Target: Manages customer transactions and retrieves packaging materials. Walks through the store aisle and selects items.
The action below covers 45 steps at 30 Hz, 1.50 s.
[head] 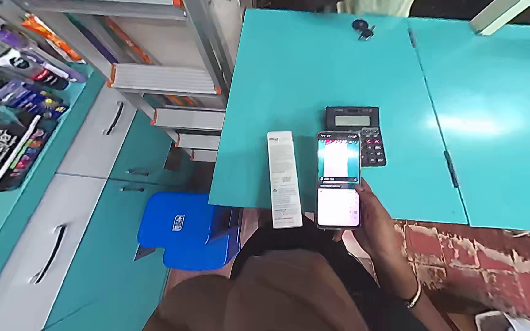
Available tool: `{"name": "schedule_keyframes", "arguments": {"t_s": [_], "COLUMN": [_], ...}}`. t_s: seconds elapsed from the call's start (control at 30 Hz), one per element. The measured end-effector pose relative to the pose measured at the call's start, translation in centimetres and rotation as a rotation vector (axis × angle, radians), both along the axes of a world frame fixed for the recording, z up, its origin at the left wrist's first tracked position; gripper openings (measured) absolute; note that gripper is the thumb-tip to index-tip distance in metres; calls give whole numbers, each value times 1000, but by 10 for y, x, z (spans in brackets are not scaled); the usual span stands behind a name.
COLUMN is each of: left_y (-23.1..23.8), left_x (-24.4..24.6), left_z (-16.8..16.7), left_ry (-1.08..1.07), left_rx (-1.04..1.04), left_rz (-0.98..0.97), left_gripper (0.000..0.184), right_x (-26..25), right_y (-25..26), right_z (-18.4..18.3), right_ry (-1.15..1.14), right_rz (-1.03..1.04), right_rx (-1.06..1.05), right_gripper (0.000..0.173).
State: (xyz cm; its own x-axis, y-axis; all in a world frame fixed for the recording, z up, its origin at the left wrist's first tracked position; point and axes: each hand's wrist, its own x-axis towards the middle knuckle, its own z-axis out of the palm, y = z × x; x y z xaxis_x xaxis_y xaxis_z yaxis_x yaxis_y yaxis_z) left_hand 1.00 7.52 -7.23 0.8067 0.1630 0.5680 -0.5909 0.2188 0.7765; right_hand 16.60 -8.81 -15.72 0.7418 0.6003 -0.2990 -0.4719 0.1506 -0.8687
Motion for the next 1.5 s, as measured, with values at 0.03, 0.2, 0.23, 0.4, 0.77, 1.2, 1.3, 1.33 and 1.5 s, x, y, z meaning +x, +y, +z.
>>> {"name": "schedule_keyframes", "arguments": {"t_s": [0.03,0.2,0.23,0.4,0.77,1.2,1.3,1.33,1.5], "left_y": [8,23,22,11,37,69,78,81,93], "left_x": [1,1,1,13,117,147,141,138,122], "left_z": [-12,-92,-101,-118,-118,-128,-124,-122,-113], "left_ry": [-10,279,383,703,681,472,466,460,388], "left_rx": [172,788,883,950,859,943,961,974,982], "left_rz": [182,941,955,831,849,759,712,699,659], "left_gripper": [7,39,60,118,120,78,76,76,72], "right_x": [1,12,14,26,65,57,40,33,-6], "right_y": [-1,-10,-11,-18,-55,-82,-73,-69,-53], "right_z": [0,-7,-7,-2,-3,-21,-22,-22,-19], "right_ry": [3,2,5,28,22,-135,-153,-157,-174], "right_rz": [1,-2,0,15,50,72,-35,-65,-211], "right_rx": [9,33,35,28,136,422,391,384,268], "right_gripper": [35,55,52,48,70,100,100,100,95]}}
